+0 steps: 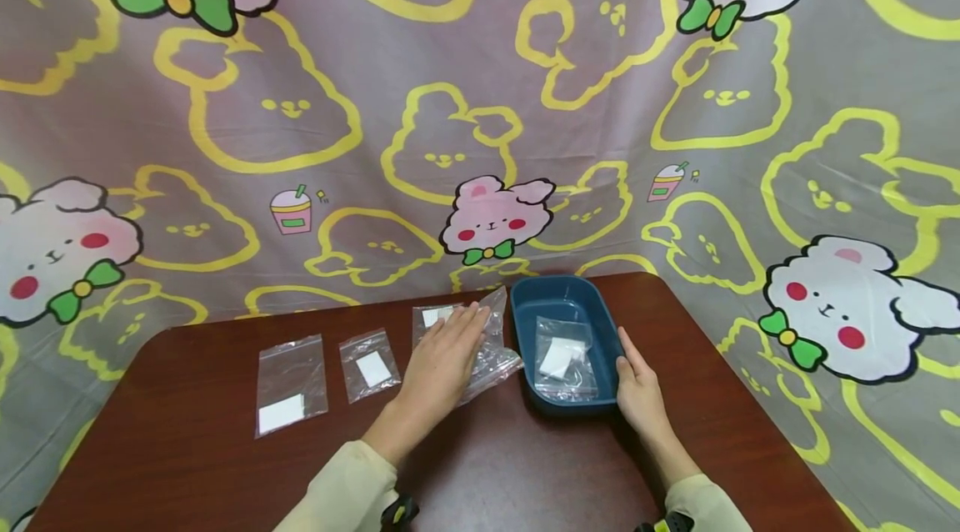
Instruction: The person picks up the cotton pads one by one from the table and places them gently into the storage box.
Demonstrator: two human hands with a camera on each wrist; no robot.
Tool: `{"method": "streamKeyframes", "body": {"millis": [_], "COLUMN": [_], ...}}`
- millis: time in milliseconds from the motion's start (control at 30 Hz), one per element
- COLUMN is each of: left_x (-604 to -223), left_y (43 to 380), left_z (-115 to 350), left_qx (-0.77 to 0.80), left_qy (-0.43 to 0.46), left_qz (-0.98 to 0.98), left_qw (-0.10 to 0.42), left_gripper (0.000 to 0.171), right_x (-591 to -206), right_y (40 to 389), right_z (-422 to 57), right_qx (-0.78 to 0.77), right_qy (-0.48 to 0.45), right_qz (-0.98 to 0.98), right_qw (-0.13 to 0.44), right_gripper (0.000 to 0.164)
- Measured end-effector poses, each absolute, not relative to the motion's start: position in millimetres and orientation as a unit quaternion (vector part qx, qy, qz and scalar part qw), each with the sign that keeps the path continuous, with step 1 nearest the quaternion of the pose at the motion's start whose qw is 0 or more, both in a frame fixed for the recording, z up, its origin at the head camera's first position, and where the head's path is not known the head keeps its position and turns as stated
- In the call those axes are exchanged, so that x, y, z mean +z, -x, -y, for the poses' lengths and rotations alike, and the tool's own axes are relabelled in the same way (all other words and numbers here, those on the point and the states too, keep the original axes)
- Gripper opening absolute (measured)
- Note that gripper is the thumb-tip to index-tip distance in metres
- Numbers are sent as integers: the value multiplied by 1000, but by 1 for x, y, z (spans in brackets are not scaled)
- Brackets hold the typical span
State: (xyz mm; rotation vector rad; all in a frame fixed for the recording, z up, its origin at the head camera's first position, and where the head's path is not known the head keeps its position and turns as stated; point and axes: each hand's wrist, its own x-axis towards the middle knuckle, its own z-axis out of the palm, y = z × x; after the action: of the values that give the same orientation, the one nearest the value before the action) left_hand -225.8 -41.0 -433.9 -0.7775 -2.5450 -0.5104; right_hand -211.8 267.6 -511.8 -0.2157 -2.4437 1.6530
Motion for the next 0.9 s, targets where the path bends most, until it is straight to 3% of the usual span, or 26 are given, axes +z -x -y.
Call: {"method": "streamKeyframes", "body": {"millis": [900], "left_x": [-435], "left_y": [239], "left_z": [-15], "left_qx": [-180], "left_qy": [321], "left_qz": [910], "left_qw": [191], "left_gripper": [41], "right_x": [-514], "right_y": [213], "right_z": [-268], "right_qx": [554], "right_qy": [71], "right_qz": [823], "right_qw": [99], "right_gripper": [52]}}
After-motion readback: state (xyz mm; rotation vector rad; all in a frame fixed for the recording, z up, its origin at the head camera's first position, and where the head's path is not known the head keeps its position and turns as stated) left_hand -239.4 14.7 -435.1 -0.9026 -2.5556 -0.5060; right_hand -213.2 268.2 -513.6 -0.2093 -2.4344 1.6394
